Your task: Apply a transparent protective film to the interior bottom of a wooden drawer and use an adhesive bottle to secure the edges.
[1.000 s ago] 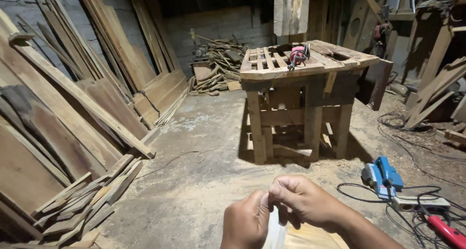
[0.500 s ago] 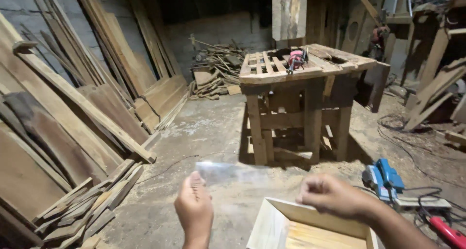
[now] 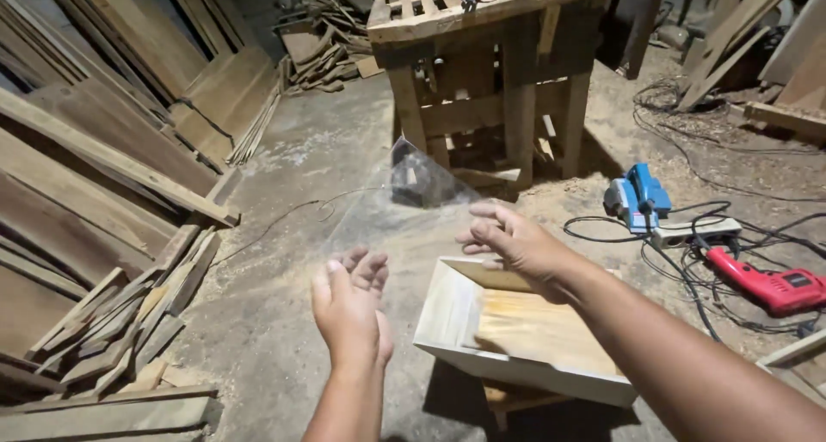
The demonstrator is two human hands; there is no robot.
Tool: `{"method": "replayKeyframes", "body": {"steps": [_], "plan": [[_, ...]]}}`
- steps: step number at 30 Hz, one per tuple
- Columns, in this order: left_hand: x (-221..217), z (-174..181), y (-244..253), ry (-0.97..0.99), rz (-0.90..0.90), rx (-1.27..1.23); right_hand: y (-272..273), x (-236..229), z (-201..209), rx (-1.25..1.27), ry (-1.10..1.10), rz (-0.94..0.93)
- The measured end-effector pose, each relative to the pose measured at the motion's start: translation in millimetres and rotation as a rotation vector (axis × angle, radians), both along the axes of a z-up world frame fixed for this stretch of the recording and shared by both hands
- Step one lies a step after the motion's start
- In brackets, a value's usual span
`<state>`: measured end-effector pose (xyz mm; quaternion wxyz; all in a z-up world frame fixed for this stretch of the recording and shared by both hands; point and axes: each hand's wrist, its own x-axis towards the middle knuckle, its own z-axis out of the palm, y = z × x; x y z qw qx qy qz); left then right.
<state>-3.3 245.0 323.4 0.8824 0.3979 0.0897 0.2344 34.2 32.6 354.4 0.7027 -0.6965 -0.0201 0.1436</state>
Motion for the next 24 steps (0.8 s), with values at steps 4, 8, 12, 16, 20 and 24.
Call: {"method": "replayKeyframes", "body": {"steps": [4,8,12,16,20,24], "plan": [[-17.5,22.6,-21.3,0.111,-0.122,-0.071,-0.7,18.8,-44.2,0.336,0.024,0.152],[-18.4,3.7,-28.4,0.159,-0.302,-0.171,-1.4,16.2,-48.3,0.586,-0.014,0.191],[-16.1,0.4,-24.3,0.208,-0.303,-0.106,-9.8,19.3,-30.6,0.605,-0.047,-0.059],[-9.6,-3.8,-12.0,0.32,-0.199,0.089,-27.4,26.9,-31.8,0.599,-0.057,-0.117],[-6.1,5.5,-8.8,0.255,-0.287,0.29,-36.9,29.7,-39.5,0.503,-0.053,0.071],[-17.7,15.9,-12.5,0.195,-0.772,0.229,-30.4,20.3,-46.8,0.426,-0.001,0.204]]}}
